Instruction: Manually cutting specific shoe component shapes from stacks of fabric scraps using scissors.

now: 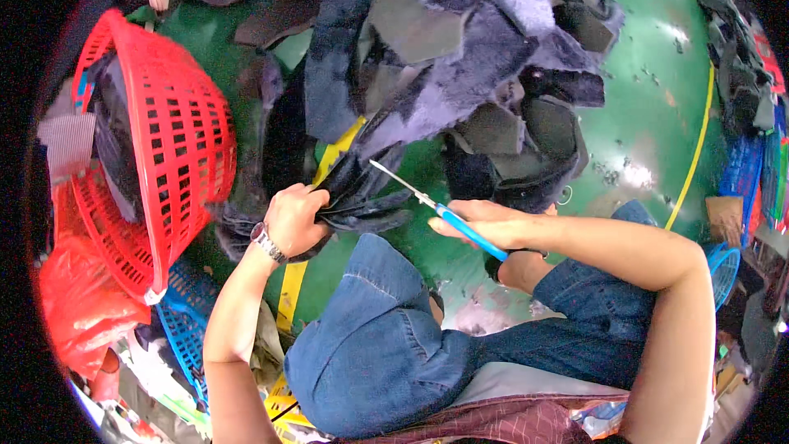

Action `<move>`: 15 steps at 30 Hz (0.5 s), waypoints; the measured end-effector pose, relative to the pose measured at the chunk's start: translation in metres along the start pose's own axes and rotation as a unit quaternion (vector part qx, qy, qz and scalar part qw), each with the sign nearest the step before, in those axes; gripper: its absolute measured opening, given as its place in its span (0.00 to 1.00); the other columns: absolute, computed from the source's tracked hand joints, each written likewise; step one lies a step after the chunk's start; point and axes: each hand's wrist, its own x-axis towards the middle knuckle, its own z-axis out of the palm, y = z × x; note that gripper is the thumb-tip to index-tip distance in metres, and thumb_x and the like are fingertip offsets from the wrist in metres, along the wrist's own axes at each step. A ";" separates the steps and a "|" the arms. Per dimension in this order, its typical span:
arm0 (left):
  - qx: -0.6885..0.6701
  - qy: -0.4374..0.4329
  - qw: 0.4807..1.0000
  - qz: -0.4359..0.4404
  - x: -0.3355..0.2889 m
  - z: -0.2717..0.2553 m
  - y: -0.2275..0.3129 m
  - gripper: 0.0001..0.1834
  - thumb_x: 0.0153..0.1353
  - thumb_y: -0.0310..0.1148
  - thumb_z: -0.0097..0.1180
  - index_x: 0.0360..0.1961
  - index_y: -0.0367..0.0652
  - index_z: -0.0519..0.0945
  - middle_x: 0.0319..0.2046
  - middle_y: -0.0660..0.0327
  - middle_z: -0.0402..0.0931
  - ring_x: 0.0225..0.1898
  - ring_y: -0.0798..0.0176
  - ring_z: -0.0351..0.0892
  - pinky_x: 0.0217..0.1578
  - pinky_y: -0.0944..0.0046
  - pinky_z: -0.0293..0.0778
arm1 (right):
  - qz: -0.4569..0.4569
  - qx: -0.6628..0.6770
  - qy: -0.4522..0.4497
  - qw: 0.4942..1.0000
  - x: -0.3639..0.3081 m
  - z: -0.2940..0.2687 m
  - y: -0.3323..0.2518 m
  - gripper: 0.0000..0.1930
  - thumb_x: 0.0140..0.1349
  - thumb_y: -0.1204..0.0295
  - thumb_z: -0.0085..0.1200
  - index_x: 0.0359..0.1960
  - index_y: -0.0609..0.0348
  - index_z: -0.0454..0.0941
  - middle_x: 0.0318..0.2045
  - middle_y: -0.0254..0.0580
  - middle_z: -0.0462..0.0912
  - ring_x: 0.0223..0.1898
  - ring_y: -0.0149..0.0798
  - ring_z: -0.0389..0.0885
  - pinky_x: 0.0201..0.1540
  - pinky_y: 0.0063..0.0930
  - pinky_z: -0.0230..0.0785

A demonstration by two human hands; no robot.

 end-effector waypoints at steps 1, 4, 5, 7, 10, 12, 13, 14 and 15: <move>0.005 0.015 1.000 0.000 -0.004 0.001 0.000 0.09 0.35 0.26 0.52 0.23 0.41 0.71 0.22 0.53 0.72 0.30 0.49 0.72 0.32 0.53 0.70 | -0.003 -0.007 -0.008 1.000 0.007 0.005 -0.006 0.25 0.58 0.45 0.40 0.34 0.59 0.69 0.21 0.32 0.66 0.23 0.27 0.67 0.27 0.21 0.61; 0.023 0.029 0.999 -0.015 -0.009 0.001 0.001 0.08 0.35 0.26 0.52 0.23 0.41 0.71 0.22 0.54 0.72 0.30 0.49 0.72 0.32 0.53 0.70 | -0.052 0.115 0.015 0.992 0.015 0.011 -0.028 0.25 0.59 0.47 0.39 0.33 0.61 0.68 0.18 0.30 0.65 0.21 0.25 0.65 0.24 0.20 0.60; 0.038 0.023 0.999 -0.022 -0.008 0.001 0.001 0.08 0.35 0.25 0.53 0.23 0.41 0.71 0.22 0.54 0.72 0.30 0.49 0.72 0.31 0.53 0.70 | -0.050 0.109 0.012 0.993 0.016 0.009 -0.031 0.25 0.59 0.47 0.39 0.33 0.61 0.68 0.18 0.30 0.65 0.21 0.25 0.65 0.24 0.20 0.60; 0.054 0.026 0.998 -0.030 -0.006 0.002 0.002 0.08 0.36 0.25 0.53 0.22 0.41 0.71 0.23 0.55 0.73 0.31 0.50 0.73 0.31 0.54 0.71 | -0.028 0.108 0.017 0.994 0.018 0.005 -0.032 0.25 0.59 0.47 0.40 0.33 0.60 0.68 0.19 0.30 0.65 0.21 0.24 0.65 0.24 0.19 0.59; 0.088 0.032 0.994 -0.048 -0.003 0.006 0.003 0.08 0.36 0.25 0.53 0.22 0.41 0.71 0.23 0.56 0.72 0.31 0.52 0.72 0.31 0.56 0.71 | -0.020 0.070 0.043 0.996 0.021 0.003 -0.037 0.31 0.52 0.37 0.40 0.30 0.57 0.69 0.14 0.27 0.64 0.18 0.24 0.64 0.21 0.18 0.60; 0.105 0.037 0.992 -0.053 0.001 0.009 0.006 0.08 0.36 0.25 0.54 0.22 0.41 0.71 0.23 0.56 0.72 0.31 0.52 0.72 0.31 0.56 0.71 | -0.005 0.050 0.048 0.998 0.023 0.000 -0.042 0.33 0.51 0.35 0.40 0.30 0.58 0.70 0.14 0.27 0.64 0.17 0.24 0.65 0.21 0.18 0.60; 0.120 0.041 0.991 -0.052 0.005 0.012 0.008 0.08 0.36 0.25 0.54 0.22 0.41 0.71 0.23 0.56 0.72 0.31 0.53 0.72 0.31 0.56 0.72 | 0.010 0.050 0.047 0.998 0.021 -0.003 -0.047 0.31 0.54 0.39 0.40 0.31 0.59 0.69 0.15 0.29 0.65 0.17 0.24 0.65 0.21 0.19 0.59; 0.137 0.036 0.989 -0.051 0.006 0.012 0.012 0.07 0.38 0.26 0.54 0.22 0.42 0.72 0.23 0.57 0.72 0.31 0.54 0.73 0.29 0.58 0.72 | 0.024 0.051 0.045 0.997 0.021 -0.004 -0.050 0.28 0.56 0.42 0.40 0.31 0.60 0.69 0.16 0.31 0.65 0.17 0.24 0.65 0.21 0.19 0.59; 0.136 0.035 0.989 -0.046 0.008 0.016 0.016 0.07 0.38 0.26 0.54 0.22 0.42 0.72 0.23 0.57 0.72 0.31 0.54 0.73 0.29 0.58 0.72 | 0.026 0.054 0.048 0.997 0.023 -0.004 -0.050 0.28 0.56 0.42 0.40 0.31 0.60 0.69 0.16 0.31 0.65 0.17 0.24 0.65 0.21 0.19 0.59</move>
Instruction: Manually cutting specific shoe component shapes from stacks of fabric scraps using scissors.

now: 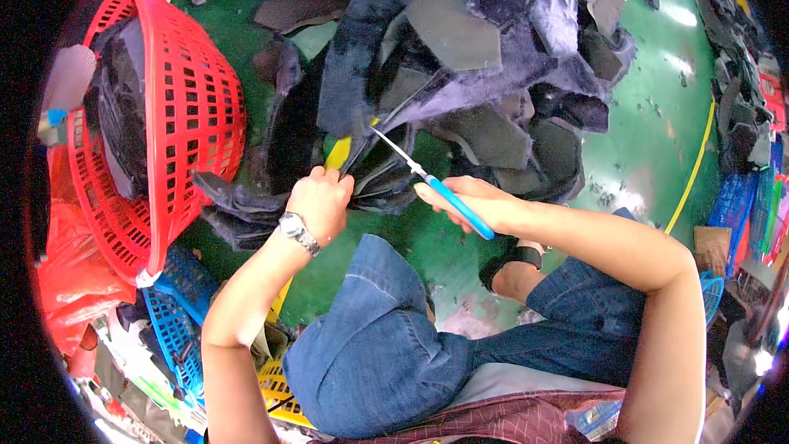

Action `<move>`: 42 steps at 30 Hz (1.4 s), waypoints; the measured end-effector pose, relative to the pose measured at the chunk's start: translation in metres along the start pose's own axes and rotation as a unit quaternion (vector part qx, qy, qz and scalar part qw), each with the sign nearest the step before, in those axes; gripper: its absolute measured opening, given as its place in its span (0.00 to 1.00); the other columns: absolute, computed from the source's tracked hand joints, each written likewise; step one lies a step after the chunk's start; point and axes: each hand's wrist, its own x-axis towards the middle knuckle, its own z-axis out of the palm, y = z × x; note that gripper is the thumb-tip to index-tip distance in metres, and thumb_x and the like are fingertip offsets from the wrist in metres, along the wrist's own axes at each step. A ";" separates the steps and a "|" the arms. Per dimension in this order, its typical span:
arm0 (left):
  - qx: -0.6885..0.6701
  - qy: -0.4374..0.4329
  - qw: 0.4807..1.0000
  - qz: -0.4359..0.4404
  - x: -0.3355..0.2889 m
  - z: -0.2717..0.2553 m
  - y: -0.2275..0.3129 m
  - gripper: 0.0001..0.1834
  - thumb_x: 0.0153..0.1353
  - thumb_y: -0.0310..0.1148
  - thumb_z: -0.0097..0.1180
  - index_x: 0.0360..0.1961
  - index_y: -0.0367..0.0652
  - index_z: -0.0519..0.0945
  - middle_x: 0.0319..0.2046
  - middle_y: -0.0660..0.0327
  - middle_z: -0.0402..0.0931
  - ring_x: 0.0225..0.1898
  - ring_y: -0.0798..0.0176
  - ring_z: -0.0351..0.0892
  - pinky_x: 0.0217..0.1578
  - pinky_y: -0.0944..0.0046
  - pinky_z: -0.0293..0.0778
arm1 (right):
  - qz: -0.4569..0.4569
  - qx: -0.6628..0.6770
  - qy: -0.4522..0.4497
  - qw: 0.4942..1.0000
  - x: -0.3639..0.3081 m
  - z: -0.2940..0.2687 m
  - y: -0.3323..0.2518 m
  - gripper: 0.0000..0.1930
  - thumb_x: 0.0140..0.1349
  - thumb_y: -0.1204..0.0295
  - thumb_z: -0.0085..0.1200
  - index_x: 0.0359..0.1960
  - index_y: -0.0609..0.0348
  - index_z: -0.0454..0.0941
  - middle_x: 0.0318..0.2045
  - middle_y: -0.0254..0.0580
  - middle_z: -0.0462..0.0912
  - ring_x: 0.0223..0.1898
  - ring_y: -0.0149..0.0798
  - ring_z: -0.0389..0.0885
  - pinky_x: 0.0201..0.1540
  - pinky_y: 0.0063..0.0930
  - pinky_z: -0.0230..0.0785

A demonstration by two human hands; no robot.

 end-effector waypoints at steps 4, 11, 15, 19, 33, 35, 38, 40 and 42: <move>0.071 0.001 0.997 -0.005 0.001 0.013 0.013 0.05 0.41 0.26 0.52 0.23 0.42 0.73 0.23 0.56 0.72 0.30 0.56 0.74 0.26 0.60 0.73 | 0.015 0.017 0.046 0.999 0.008 0.005 -0.008 0.30 0.53 0.40 0.42 0.27 0.60 0.70 0.13 0.30 0.66 0.14 0.25 0.66 0.15 0.19 0.58; -0.111 -0.078 0.977 0.166 0.002 -0.006 0.025 0.29 0.41 0.26 0.51 0.50 0.44 0.64 0.21 0.56 0.71 0.27 0.55 0.73 0.25 0.57 0.72 | 0.009 -0.050 0.015 0.999 0.001 -0.037 0.017 0.30 0.54 0.39 0.39 0.31 0.58 0.67 0.19 0.33 0.68 0.21 0.26 0.69 0.22 0.22 0.60; -0.128 -0.060 0.964 0.223 0.042 -0.029 0.063 0.43 0.39 0.25 0.53 0.61 0.45 0.52 0.19 0.55 0.71 0.27 0.53 0.73 0.27 0.56 0.71 | -0.015 -0.347 0.075 0.935 -0.048 -0.073 0.011 0.35 0.52 0.37 0.36 0.38 0.61 0.71 0.33 0.57 0.75 0.39 0.56 0.74 0.41 0.42 0.64; -0.101 0.060 0.969 0.218 0.145 -0.020 0.070 0.28 0.37 0.28 0.53 0.46 0.42 0.70 0.30 0.52 0.74 0.31 0.50 0.73 0.32 0.54 0.70 | -0.123 -0.215 0.321 0.914 -0.078 -0.115 0.016 0.20 0.53 0.52 0.50 0.31 0.58 0.70 0.18 0.39 0.71 0.21 0.35 0.72 0.28 0.27 0.66; -0.065 0.106 0.988 0.088 0.154 -0.060 0.065 0.15 0.35 0.25 0.54 0.30 0.38 0.72 0.35 0.50 0.72 0.38 0.49 0.72 0.37 0.55 0.71 | -0.134 0.053 0.391 0.909 -0.070 -0.156 0.035 0.21 0.57 0.50 0.46 0.28 0.60 0.70 0.15 0.30 0.66 0.16 0.25 0.65 0.20 0.18 0.58; -0.037 0.162 0.981 0.097 0.101 -0.064 0.047 0.09 0.36 0.22 0.52 0.24 0.39 0.72 0.26 0.55 0.70 0.31 0.53 0.71 0.29 0.58 0.73 | -0.126 -0.028 0.372 0.919 -0.067 -0.137 0.030 0.20 0.57 0.51 0.47 0.29 0.58 0.70 0.15 0.29 0.65 0.17 0.24 0.65 0.21 0.18 0.59; -0.078 -0.014 0.992 0.101 0.022 -0.060 -0.001 0.10 0.31 0.23 0.51 0.21 0.41 0.70 0.20 0.56 0.70 0.28 0.51 0.71 0.27 0.54 0.71 | -0.155 -0.076 0.241 0.955 -0.062 -0.110 0.030 0.17 0.56 0.53 0.48 0.30 0.56 0.69 0.18 0.33 0.69 0.21 0.28 0.70 0.24 0.23 0.64; -0.108 -0.050 0.993 0.026 -0.036 -0.047 -0.031 0.09 0.31 0.26 0.53 0.18 0.40 0.68 0.18 0.55 0.69 0.26 0.50 0.70 0.27 0.54 0.69 | -0.167 -0.203 0.153 0.953 -0.056 -0.075 0.008 0.18 0.56 0.53 0.47 0.32 0.56 0.68 0.21 0.40 0.71 0.23 0.38 0.73 0.28 0.31 0.66; -0.148 -0.045 0.988 -0.025 -0.071 -0.041 -0.044 0.09 0.32 0.27 0.53 0.17 0.40 0.67 0.18 0.55 0.69 0.26 0.49 0.69 0.27 0.54 0.68 | -0.127 -0.195 0.025 0.972 -0.052 -0.038 -0.007 0.21 0.57 0.50 0.45 0.33 0.57 0.66 0.22 0.46 0.71 0.25 0.45 0.73 0.31 0.36 0.65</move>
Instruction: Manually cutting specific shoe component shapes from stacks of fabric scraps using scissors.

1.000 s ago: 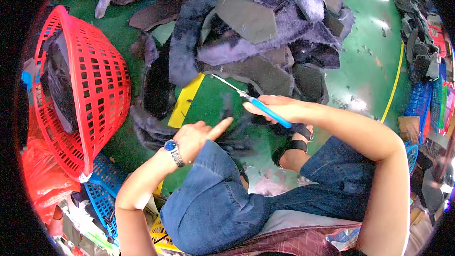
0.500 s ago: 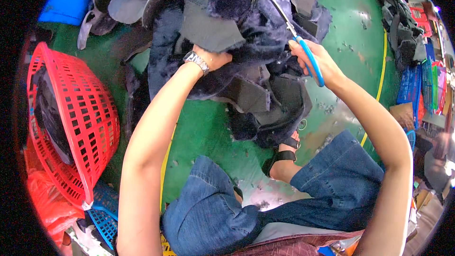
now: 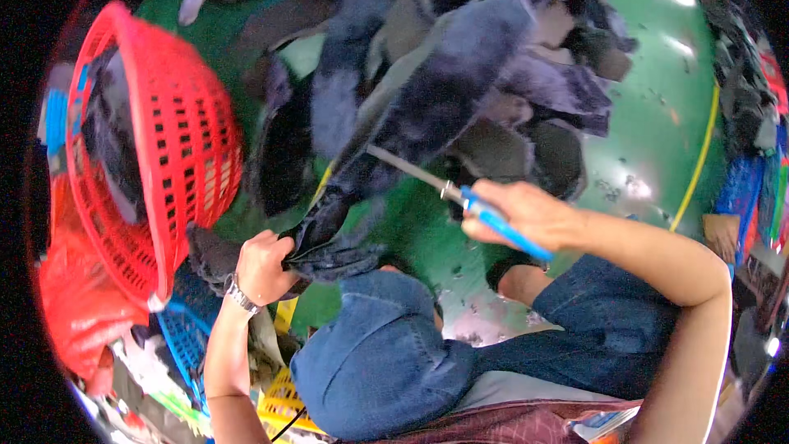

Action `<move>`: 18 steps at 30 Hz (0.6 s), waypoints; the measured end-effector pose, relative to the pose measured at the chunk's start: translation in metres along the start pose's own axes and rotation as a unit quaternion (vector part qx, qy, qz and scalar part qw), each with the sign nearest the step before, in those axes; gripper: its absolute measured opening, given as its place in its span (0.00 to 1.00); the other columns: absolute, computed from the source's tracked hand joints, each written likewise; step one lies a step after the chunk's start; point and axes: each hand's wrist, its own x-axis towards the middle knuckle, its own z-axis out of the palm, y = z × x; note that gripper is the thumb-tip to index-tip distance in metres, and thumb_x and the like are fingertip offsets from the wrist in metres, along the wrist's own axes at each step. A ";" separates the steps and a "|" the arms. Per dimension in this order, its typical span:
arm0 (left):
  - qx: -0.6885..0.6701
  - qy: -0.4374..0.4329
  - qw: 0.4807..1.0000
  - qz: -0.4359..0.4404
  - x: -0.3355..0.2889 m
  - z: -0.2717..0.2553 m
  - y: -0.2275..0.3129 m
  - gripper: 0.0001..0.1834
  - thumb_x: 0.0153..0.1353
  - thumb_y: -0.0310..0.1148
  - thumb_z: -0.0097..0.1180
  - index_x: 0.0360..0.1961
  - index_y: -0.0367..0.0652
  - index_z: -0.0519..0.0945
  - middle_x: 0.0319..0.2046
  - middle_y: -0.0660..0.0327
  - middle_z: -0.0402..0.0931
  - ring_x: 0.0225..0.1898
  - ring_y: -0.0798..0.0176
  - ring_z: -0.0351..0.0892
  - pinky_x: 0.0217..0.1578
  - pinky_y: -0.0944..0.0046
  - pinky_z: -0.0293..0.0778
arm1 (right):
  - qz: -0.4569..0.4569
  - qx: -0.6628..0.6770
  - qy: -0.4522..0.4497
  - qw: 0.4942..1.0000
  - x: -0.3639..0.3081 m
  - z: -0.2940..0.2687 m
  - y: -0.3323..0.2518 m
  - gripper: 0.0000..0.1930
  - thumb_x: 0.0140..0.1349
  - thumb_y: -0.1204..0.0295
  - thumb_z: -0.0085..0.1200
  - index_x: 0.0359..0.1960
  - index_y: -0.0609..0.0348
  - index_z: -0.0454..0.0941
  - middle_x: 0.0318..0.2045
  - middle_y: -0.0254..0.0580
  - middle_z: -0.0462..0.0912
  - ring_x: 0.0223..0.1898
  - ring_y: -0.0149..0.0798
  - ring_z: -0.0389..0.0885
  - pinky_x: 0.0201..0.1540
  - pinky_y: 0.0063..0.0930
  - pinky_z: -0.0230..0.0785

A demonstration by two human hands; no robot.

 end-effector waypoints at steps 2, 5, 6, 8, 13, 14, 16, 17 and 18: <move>-0.008 0.020 1.000 -0.020 -0.018 0.004 0.000 0.09 0.32 0.27 0.54 0.17 0.39 0.66 0.18 0.54 0.68 0.27 0.49 0.68 0.27 0.54 0.67 | -0.012 0.010 -0.111 0.994 0.012 0.025 -0.017 0.24 0.57 0.46 0.42 0.33 0.58 0.65 0.23 0.47 0.71 0.27 0.45 0.73 0.32 0.37 0.65; -0.002 0.039 0.999 -0.026 -0.027 0.019 -0.001 0.08 0.32 0.26 0.53 0.17 0.39 0.67 0.19 0.55 0.70 0.28 0.50 0.69 0.28 0.55 0.68 | -0.002 -0.013 -0.132 0.991 0.031 0.053 -0.026 0.30 0.56 0.39 0.35 0.29 0.59 0.66 0.22 0.47 0.70 0.26 0.45 0.72 0.32 0.35 0.65; 0.000 0.039 0.999 -0.030 -0.030 0.023 -0.001 0.08 0.33 0.25 0.53 0.17 0.39 0.67 0.20 0.55 0.70 0.28 0.50 0.70 0.29 0.55 0.68 | 0.025 -0.013 -0.119 0.992 0.034 0.056 -0.035 0.32 0.55 0.38 0.34 0.28 0.60 0.66 0.21 0.46 0.70 0.25 0.43 0.72 0.30 0.34 0.65; -0.002 0.045 0.998 -0.041 -0.035 0.025 0.001 0.08 0.33 0.25 0.53 0.18 0.39 0.68 0.21 0.55 0.71 0.29 0.50 0.70 0.29 0.55 0.69 | 0.067 0.049 -0.143 0.986 0.050 0.064 -0.025 0.33 0.54 0.36 0.33 0.24 0.59 0.67 0.20 0.42 0.71 0.23 0.37 0.72 0.27 0.31 0.65; -0.003 0.052 0.997 -0.062 -0.037 0.032 0.006 0.07 0.34 0.23 0.52 0.18 0.39 0.68 0.24 0.54 0.73 0.31 0.50 0.72 0.32 0.55 0.70 | 0.139 0.070 -0.170 0.973 0.056 0.063 -0.037 0.28 0.57 0.42 0.38 0.30 0.59 0.69 0.18 0.33 0.66 0.22 0.27 0.66 0.26 0.22 0.62; -0.003 0.054 0.997 -0.061 -0.036 0.033 0.007 0.07 0.34 0.23 0.52 0.18 0.39 0.68 0.24 0.54 0.73 0.31 0.50 0.72 0.32 0.55 0.70 | 0.155 0.079 -0.164 0.971 0.054 0.063 -0.042 0.29 0.56 0.41 0.38 0.31 0.60 0.69 0.18 0.33 0.67 0.21 0.27 0.67 0.25 0.22 0.62; -0.007 0.058 0.997 -0.056 -0.034 0.033 0.007 0.07 0.33 0.24 0.52 0.19 0.39 0.68 0.23 0.53 0.73 0.32 0.50 0.72 0.32 0.55 0.70 | 0.169 0.087 -0.158 0.969 0.054 0.065 -0.046 0.30 0.56 0.41 0.38 0.31 0.60 0.70 0.18 0.33 0.67 0.21 0.27 0.67 0.24 0.22 0.61; -0.007 0.045 0.997 -0.059 -0.034 0.032 0.007 0.07 0.34 0.24 0.52 0.19 0.39 0.69 0.23 0.53 0.73 0.32 0.50 0.72 0.32 0.56 0.70 | 0.166 0.105 -0.140 0.971 0.056 0.067 -0.047 0.29 0.56 0.41 0.38 0.30 0.60 0.70 0.18 0.33 0.67 0.20 0.26 0.67 0.24 0.21 0.62; -0.003 0.047 0.997 -0.060 -0.034 0.034 0.007 0.07 0.34 0.24 0.52 0.19 0.39 0.69 0.23 0.53 0.73 0.32 0.50 0.72 0.32 0.56 0.70 | 0.162 0.123 -0.122 0.971 0.057 0.070 -0.047 0.29 0.56 0.41 0.38 0.29 0.60 0.70 0.17 0.33 0.67 0.20 0.26 0.68 0.23 0.21 0.62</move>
